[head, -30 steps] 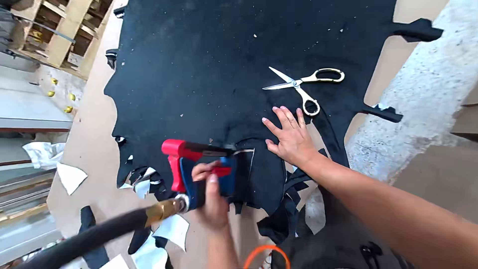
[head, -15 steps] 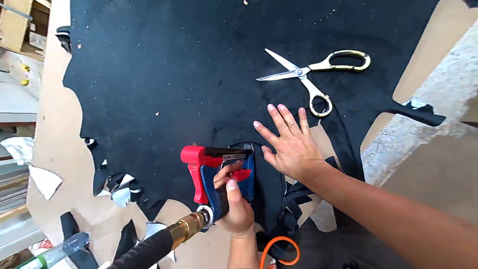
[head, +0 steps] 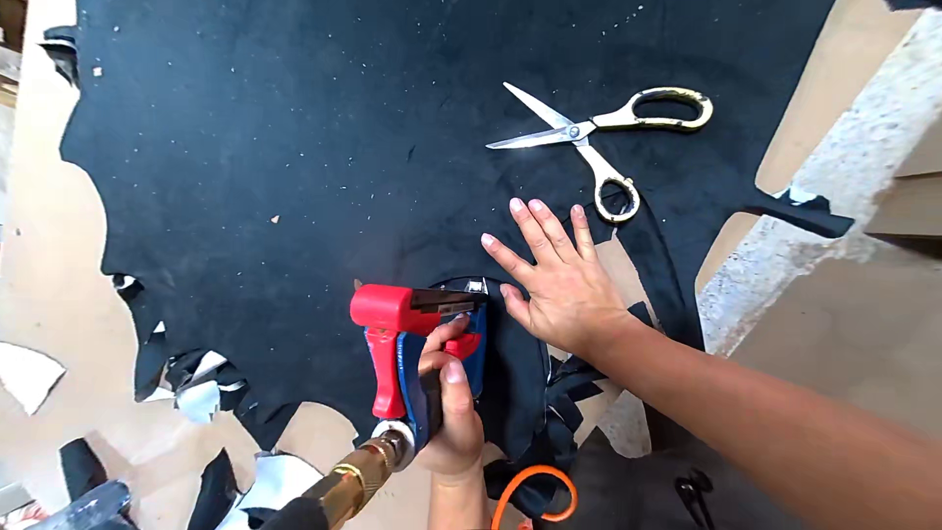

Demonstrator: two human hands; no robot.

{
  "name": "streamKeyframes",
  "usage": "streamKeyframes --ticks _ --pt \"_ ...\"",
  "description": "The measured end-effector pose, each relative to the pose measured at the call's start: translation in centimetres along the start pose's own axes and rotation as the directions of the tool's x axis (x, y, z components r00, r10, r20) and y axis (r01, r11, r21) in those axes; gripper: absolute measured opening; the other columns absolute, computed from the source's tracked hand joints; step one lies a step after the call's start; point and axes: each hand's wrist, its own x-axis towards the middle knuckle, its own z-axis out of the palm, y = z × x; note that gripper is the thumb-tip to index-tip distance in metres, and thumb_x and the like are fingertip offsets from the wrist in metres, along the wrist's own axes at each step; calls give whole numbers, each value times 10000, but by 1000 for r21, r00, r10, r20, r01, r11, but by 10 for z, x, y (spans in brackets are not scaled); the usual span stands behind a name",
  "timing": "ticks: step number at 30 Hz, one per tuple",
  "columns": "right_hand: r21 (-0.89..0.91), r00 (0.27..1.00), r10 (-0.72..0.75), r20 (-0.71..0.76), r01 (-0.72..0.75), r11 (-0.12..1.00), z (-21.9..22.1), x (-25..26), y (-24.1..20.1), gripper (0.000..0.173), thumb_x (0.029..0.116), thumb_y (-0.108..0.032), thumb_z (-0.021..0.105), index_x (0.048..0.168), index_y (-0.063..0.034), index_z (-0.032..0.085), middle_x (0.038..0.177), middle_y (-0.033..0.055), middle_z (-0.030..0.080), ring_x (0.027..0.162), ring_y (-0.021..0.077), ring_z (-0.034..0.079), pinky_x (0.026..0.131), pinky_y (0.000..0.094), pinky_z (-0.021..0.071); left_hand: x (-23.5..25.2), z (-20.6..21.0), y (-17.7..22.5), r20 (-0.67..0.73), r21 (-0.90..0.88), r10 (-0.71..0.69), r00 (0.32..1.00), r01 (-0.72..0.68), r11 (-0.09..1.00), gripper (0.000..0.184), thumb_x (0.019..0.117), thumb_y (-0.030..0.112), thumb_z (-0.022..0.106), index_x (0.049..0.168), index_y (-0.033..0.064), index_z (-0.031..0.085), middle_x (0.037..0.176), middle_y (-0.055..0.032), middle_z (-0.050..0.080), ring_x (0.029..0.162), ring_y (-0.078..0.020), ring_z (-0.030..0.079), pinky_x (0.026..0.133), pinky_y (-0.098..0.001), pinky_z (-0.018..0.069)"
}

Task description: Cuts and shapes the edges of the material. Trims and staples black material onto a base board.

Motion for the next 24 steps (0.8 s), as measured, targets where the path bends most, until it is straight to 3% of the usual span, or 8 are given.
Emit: streamKeyframes --ticks 5,9,11,14,18,21,24 --pt "0 1000 14 -5 -14 1000 0 2 2 597 1015 -490 380 1604 -391 357 1733 77 160 1604 286 98 1257 644 29 0 4 -1 86 -66 -33 996 39 997 146 989 283 629 964 155 695 985 -75 766 985 -288 748 887 -460 627" --pt "13 1000 -9 -2 9 1000 0 4 4 590 1028 -486 353 1609 -380 350 1732 85 159 1604 286 95 1258 647 24 6 1 -7 73 -92 -6 997 12 996 165 996 270 621 965 118 678 893 -62 734 850 -265 742 788 -453 644" --pt "71 998 -54 21 52 996 -6 3 11 586 1048 -463 307 1623 -349 329 1738 69 136 1608 267 69 1262 645 4 11 -5 -8 131 -130 -12 991 29 991 163 990 277 639 979 123 693 931 -71 745 894 -277 746 831 -466 639" --pt "134 987 -148 57 139 981 -15 -5 25 562 1078 -361 253 1624 -270 347 1730 15 187 1604 221 115 1283 604 42 11 -17 -12 249 -131 -1 969 34 991 113 967 283 648 954 181 694 963 -39 752 970 -260 744 887 -465 628" --pt "94 984 -169 51 163 982 -15 -1 29 555 1085 -336 247 1627 -259 341 1727 29 199 1599 235 143 1282 588 66 17 -17 -20 296 -141 66 953 -25 990 127 972 273 650 938 152 663 896 -29 725 866 -232 736 804 -442 639" --pt "94 986 -167 27 164 982 -15 0 29 550 1080 -329 245 1609 -270 383 1717 35 232 1591 248 178 1280 588 79 26 -26 -21 407 -138 91 909 -37 990 200 964 330 686 941 133 664 946 -64 735 913 -289 737 840 -503 636" --pt "86 989 -141 42 137 987 -17 -2 29 542 1085 -315 249 1609 -276 383 1719 4 228 1592 221 175 1286 568 71 38 -33 -22 519 -161 101 849 -19 987 161 956 283 692 969 122 683 1010 -103 756 977 -343 742 890 -555 625"
